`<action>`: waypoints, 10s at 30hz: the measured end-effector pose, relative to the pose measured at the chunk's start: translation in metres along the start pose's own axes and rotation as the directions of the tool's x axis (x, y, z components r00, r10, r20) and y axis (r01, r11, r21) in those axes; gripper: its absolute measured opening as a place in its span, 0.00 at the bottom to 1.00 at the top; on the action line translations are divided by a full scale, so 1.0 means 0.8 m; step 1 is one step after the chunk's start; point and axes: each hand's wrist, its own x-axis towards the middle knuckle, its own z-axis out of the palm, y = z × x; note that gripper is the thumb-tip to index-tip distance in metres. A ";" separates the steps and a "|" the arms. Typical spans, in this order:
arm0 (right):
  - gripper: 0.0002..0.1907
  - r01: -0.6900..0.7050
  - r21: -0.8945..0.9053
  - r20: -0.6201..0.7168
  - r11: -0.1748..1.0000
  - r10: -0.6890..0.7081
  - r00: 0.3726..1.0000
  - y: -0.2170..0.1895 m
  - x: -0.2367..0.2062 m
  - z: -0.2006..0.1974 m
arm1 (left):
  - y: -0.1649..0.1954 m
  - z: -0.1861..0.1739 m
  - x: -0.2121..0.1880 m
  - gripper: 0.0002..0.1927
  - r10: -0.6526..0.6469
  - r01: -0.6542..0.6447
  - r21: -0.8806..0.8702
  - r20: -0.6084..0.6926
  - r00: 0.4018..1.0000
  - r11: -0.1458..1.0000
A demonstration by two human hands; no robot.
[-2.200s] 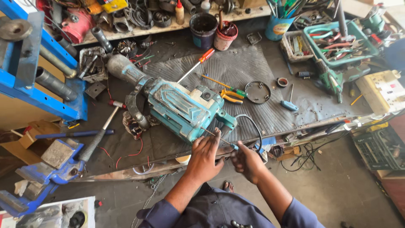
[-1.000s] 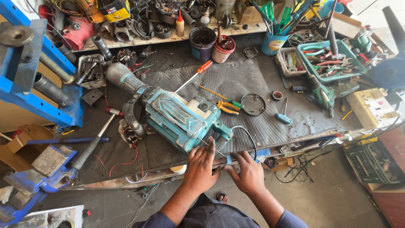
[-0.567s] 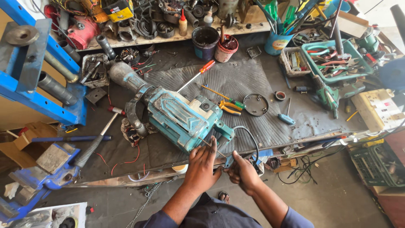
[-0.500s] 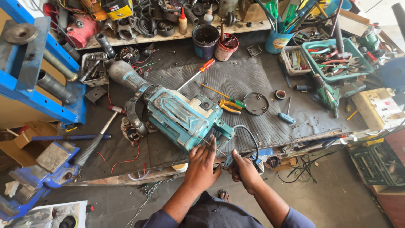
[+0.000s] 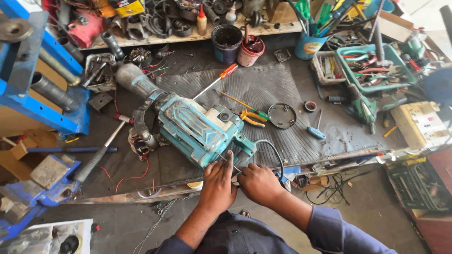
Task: The person kneads an orange putty-like material in their hands, then works on a teal demolition hammer lying on the workbench, using a screwdriver to loosen and adjust a component on the tool's body and handling a small part and wire near the machine.
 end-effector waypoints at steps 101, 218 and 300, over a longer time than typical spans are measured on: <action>0.18 -0.073 0.770 0.081 0.634 0.017 0.997 0.555 -0.163 0.036 | 0.135 0.350 0.301 0.11 -0.665 0.549 -0.795 0.267 0.697 0.257; 0.13 -0.302 0.487 -0.366 0.820 0.505 0.782 0.206 -0.050 0.112 | -0.002 0.121 0.150 0.13 -0.009 0.010 0.062 -0.019 1.000 0.998; 0.27 -0.465 0.838 0.290 0.284 0.491 0.821 0.282 -0.087 0.105 | 0.074 0.176 0.150 0.15 -0.029 0.034 0.151 -0.034 0.999 0.988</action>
